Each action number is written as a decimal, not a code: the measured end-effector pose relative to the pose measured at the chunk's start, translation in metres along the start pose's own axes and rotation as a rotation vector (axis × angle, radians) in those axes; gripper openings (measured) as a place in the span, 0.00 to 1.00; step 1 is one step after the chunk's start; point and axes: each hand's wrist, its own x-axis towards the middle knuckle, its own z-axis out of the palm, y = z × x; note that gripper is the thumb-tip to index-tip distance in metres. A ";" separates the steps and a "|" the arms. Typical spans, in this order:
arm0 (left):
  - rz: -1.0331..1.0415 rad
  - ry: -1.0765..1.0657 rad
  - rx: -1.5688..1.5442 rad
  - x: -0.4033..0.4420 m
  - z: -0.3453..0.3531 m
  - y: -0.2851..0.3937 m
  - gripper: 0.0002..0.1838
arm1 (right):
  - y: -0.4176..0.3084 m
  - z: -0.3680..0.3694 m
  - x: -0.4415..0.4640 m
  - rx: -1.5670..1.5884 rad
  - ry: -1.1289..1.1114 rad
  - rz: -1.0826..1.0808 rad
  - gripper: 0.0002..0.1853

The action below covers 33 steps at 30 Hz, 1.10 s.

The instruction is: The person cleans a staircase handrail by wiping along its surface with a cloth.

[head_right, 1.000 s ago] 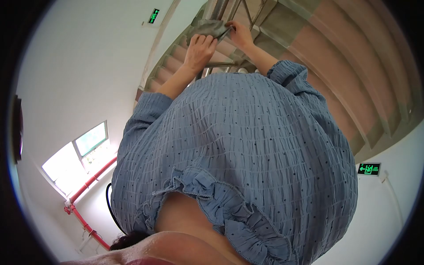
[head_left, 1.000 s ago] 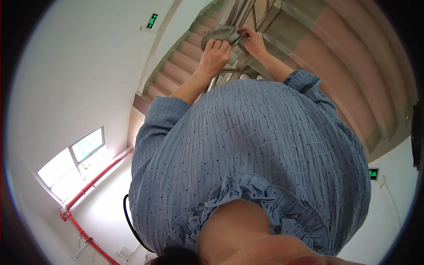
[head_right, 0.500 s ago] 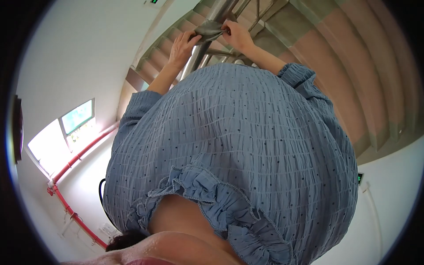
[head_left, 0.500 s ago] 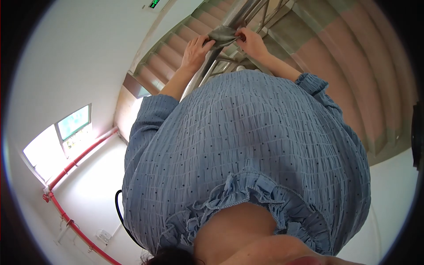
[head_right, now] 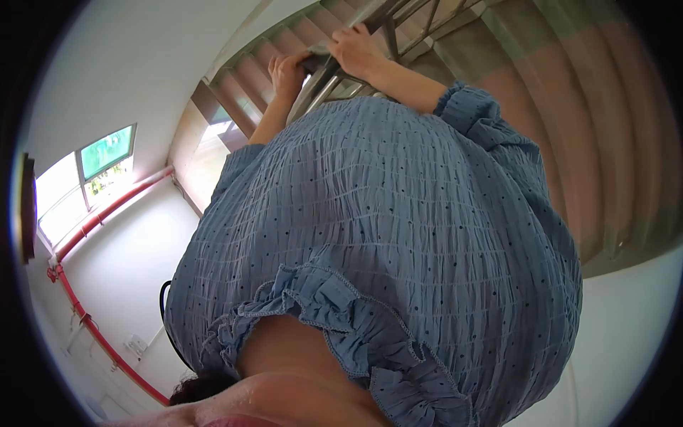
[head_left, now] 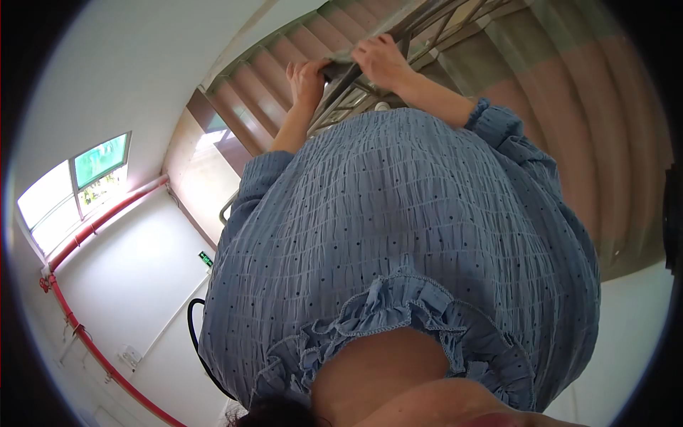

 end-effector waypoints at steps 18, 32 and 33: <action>-0.109 -0.012 -0.042 -0.010 0.019 0.009 0.17 | 0.038 0.009 0.021 -0.170 -0.153 0.026 0.12; -0.016 0.092 -0.233 0.035 0.036 0.036 0.17 | 0.099 0.009 0.064 -0.161 -0.348 -0.031 0.12; -0.019 0.091 -0.232 0.029 0.034 0.029 0.17 | 0.096 0.008 0.062 -0.131 -0.484 -0.059 0.11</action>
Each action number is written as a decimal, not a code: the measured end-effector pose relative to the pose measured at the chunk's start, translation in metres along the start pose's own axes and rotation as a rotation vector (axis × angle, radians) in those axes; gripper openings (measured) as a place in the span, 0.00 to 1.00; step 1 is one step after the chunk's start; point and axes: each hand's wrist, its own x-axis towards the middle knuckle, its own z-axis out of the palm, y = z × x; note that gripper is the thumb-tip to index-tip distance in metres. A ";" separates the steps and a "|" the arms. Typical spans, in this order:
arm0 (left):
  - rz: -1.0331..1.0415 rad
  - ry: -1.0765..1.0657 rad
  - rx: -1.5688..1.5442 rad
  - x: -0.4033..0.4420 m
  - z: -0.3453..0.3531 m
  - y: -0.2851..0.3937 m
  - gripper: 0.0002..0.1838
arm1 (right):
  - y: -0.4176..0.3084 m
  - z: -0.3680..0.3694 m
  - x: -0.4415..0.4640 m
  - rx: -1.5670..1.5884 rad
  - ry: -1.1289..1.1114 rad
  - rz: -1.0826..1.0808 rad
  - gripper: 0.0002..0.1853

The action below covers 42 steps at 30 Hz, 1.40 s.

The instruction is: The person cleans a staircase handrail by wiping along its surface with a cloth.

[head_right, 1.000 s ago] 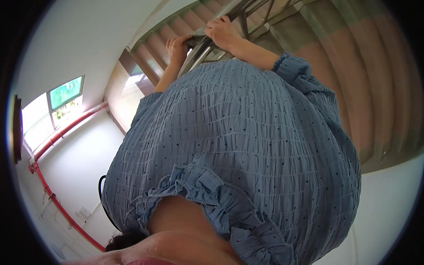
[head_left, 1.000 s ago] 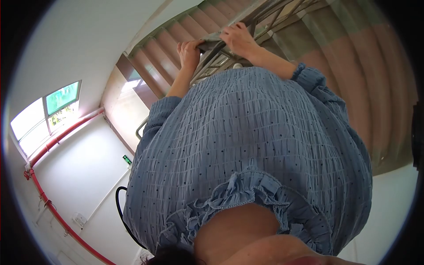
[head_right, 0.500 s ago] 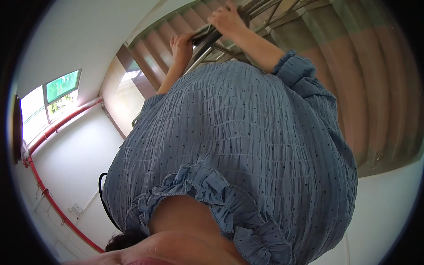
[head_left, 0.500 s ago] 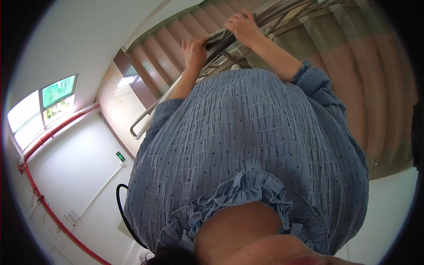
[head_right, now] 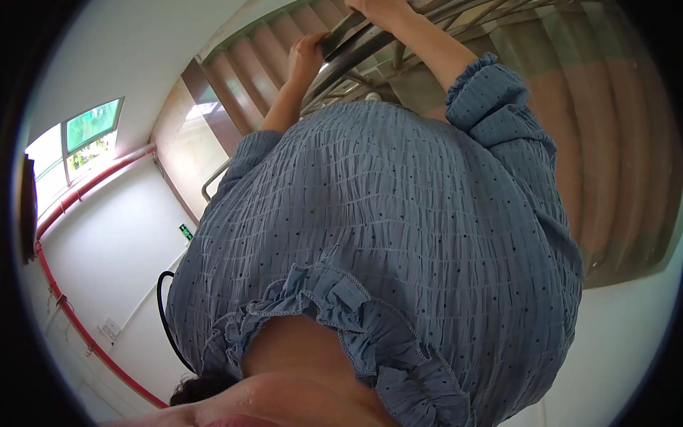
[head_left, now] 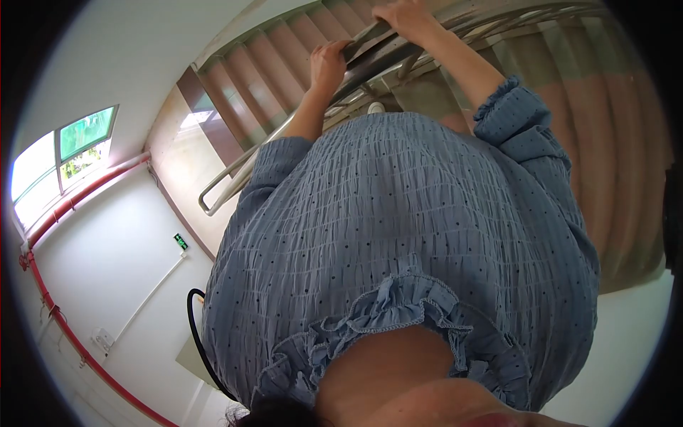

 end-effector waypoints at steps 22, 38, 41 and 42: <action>-0.657 -0.635 -0.584 0.010 0.028 -0.076 0.18 | 0.018 0.024 0.041 0.398 -0.518 0.032 0.18; -0.611 -0.493 -0.307 0.012 0.021 -0.076 0.17 | 0.036 0.052 0.056 0.313 -0.290 -0.011 0.14; -0.395 -0.346 -0.113 0.012 0.015 -0.035 0.16 | 0.018 -0.008 0.026 0.264 -0.225 0.080 0.07; -0.296 -0.251 -0.052 0.006 0.016 -0.031 0.15 | 0.007 -0.029 0.013 0.259 -0.245 0.215 0.06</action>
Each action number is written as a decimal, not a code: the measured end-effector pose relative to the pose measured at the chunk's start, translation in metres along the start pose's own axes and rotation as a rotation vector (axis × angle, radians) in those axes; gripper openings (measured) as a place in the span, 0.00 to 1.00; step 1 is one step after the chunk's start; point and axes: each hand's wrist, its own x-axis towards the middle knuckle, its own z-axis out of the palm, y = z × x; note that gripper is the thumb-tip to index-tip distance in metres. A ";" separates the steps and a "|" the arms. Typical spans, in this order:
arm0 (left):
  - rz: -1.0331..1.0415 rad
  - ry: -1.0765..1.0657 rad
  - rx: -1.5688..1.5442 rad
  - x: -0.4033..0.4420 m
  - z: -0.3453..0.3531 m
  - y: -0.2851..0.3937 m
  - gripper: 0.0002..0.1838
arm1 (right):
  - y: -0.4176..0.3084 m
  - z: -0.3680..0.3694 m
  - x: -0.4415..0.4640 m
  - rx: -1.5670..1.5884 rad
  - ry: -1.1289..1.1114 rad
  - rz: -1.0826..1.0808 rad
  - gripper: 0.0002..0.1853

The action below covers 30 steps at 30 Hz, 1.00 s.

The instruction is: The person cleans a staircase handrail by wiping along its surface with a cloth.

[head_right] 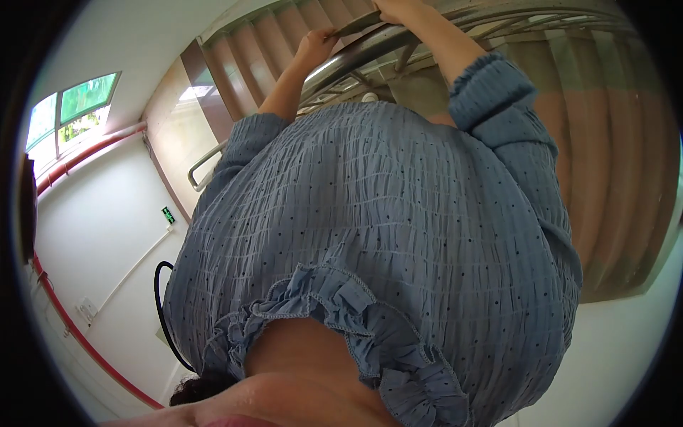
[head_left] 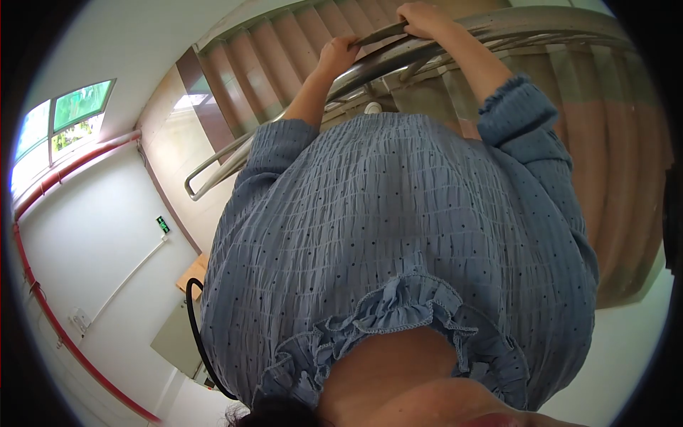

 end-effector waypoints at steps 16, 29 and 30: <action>0.496 0.240 0.453 -0.077 -0.002 0.038 0.25 | -0.002 0.059 -0.078 -0.187 0.646 -0.382 0.11; 0.453 0.311 0.511 -0.047 -0.001 0.030 0.21 | 0.004 0.077 -0.073 -0.108 0.718 -0.366 0.09; 0.497 0.328 0.486 -0.041 0.001 0.039 0.21 | 0.011 0.076 -0.077 -0.089 0.761 -0.307 0.11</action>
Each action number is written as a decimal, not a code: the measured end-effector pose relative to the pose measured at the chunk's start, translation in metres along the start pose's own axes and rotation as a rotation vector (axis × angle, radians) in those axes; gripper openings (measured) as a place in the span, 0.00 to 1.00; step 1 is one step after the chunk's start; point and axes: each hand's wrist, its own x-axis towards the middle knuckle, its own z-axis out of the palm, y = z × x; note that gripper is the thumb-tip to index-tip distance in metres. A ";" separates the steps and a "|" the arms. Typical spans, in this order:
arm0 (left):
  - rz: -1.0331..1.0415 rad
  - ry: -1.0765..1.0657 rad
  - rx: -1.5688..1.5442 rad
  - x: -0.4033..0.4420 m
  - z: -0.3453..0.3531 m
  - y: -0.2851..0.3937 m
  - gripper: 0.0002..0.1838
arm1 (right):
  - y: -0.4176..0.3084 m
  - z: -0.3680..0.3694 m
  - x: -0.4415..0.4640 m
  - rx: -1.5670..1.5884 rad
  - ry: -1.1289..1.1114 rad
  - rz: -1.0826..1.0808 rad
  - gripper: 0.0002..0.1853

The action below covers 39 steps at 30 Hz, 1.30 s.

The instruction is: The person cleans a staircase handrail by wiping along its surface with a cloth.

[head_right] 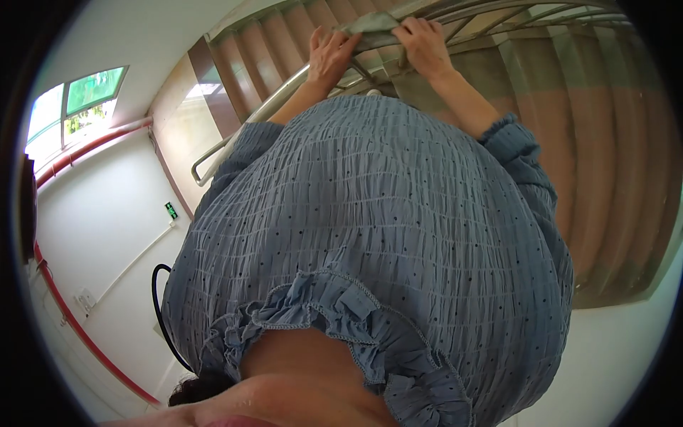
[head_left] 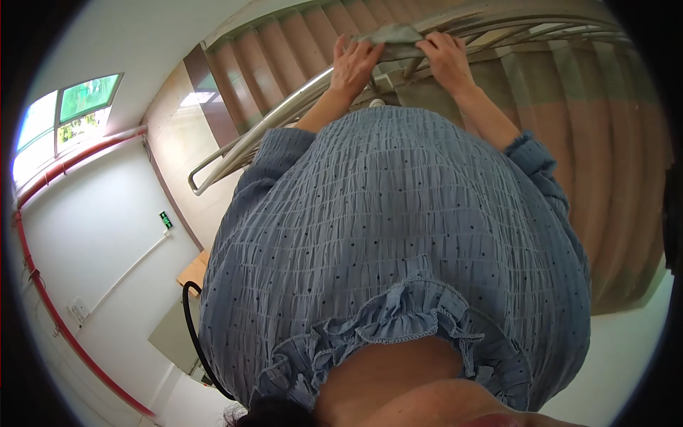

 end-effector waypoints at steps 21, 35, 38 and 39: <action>0.222 -0.105 -0.055 -0.012 -0.018 -0.011 0.13 | -0.030 0.081 -0.043 0.468 -0.023 0.671 0.17; 0.374 -0.132 -0.078 0.007 -0.007 0.037 0.12 | -0.013 0.152 -0.083 2.076 0.134 1.498 0.26; 0.370 -0.180 -0.069 -0.009 -0.005 0.031 0.12 | -0.016 0.211 -0.110 1.594 -0.288 0.984 0.25; 0.370 -0.202 -0.078 -0.015 -0.007 0.027 0.12 | -0.025 0.193 -0.099 1.761 -0.266 1.086 0.24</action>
